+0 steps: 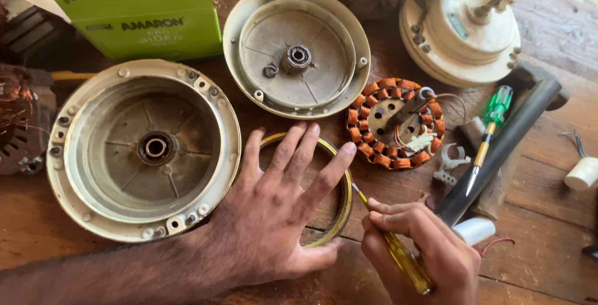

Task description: The person holds a brass ring against the wooden workbench with their left hand and uses a screwdriver to pry along the ring's edge, working around its circumference. Disassembled ceiling fan motor parts, including stator windings and housings, lie on the bench around them.

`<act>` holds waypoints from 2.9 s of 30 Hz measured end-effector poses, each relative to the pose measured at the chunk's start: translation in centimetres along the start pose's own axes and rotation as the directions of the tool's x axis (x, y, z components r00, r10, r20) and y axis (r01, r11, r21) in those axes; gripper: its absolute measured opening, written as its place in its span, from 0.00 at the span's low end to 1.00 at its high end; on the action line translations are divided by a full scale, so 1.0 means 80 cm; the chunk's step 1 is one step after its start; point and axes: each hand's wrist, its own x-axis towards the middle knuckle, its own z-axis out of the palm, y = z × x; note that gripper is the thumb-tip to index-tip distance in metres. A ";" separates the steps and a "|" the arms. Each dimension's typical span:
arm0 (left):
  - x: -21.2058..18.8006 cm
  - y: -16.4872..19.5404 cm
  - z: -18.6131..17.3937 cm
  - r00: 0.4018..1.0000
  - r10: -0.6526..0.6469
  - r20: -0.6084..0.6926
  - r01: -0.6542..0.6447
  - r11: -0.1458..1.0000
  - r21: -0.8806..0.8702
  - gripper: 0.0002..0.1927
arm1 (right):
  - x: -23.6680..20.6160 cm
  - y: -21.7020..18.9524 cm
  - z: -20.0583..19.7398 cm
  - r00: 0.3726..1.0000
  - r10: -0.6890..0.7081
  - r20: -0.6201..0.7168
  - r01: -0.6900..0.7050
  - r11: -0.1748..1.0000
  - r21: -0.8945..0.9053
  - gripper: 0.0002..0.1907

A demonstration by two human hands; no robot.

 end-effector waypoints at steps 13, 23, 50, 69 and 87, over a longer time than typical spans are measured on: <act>-0.001 -0.002 -0.001 1.000 -0.006 0.009 0.006 0.998 0.061 0.61 | -0.001 -0.007 -0.002 0.999 -0.036 0.035 0.033 0.996 0.083 0.10; -0.012 -0.020 0.003 0.997 0.053 -0.054 -0.041 0.979 0.202 0.63 | -0.010 -0.006 -0.001 0.995 -0.062 0.080 0.052 0.991 0.123 0.10; 0.001 -0.037 -0.010 0.992 0.105 -0.064 -0.109 0.992 -0.068 0.56 | 0.006 -0.006 0.002 0.987 -0.161 0.012 0.159 0.985 0.070 0.11; -0.006 -0.016 0.005 0.996 0.071 -0.057 -0.068 0.996 0.053 0.58 | -0.003 -0.006 -0.009 0.983 -0.137 -0.120 0.128 0.989 -0.077 0.10; -0.004 -0.006 0.004 1.000 0.016 -0.013 -0.016 1.000 -0.003 0.54 | -0.008 -0.014 -0.012 0.997 -0.076 -0.011 0.073 0.980 -0.184 0.09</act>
